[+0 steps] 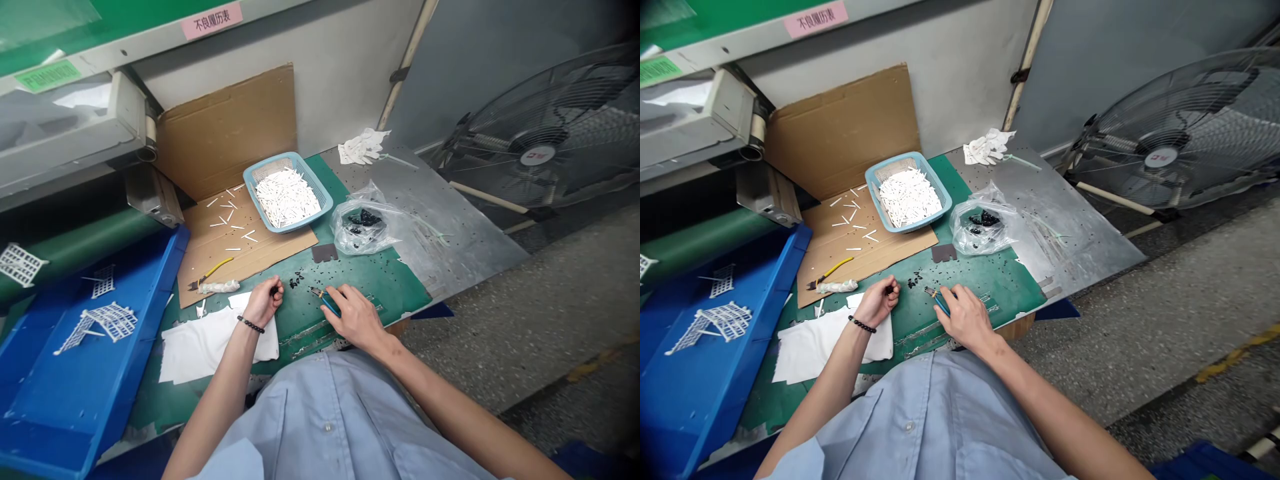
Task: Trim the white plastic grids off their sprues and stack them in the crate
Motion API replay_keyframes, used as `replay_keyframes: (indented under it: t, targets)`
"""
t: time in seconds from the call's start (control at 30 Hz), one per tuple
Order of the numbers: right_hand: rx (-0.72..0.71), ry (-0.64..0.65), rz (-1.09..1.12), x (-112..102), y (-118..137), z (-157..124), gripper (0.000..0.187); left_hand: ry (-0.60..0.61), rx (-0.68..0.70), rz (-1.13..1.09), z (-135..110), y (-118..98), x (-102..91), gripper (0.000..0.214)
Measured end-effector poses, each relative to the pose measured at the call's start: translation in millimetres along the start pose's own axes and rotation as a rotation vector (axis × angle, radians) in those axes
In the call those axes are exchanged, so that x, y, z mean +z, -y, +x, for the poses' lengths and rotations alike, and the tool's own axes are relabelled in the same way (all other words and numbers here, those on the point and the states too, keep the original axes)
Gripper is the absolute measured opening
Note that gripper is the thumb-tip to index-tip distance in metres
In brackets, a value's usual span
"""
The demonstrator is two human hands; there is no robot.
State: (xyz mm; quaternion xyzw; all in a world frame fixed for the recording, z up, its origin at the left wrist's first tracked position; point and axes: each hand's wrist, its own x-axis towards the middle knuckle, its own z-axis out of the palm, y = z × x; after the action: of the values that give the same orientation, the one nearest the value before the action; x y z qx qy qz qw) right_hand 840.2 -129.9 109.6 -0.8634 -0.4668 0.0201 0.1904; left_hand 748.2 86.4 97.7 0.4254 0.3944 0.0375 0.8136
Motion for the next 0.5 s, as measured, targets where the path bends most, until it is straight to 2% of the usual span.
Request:
replay_keyframes:
  t: [0.13, 0.23, 0.37, 0.5]
  targets:
    - [0.007, 0.025, -0.01, -1, -2, -2, 0.033, -0.228, 0.282, 0.657, 10, 4, 9.1, 0.021]
    - [0.011, 0.025, -0.016, -3, -2, -4, 0.034, -0.275, 0.41, 1.031, 12, 7, 16.9, 0.012]
    - [0.008, 0.002, -0.012, -4, -1, -5, 0.032, -0.262, 0.43, 1.169, 14, 7, 20.2, 0.009]
    - [0.009, -0.018, -0.006, -3, 0, -7, 0.033, -0.285, 0.342, 1.062, 19, 5, 16.4, 0.006]
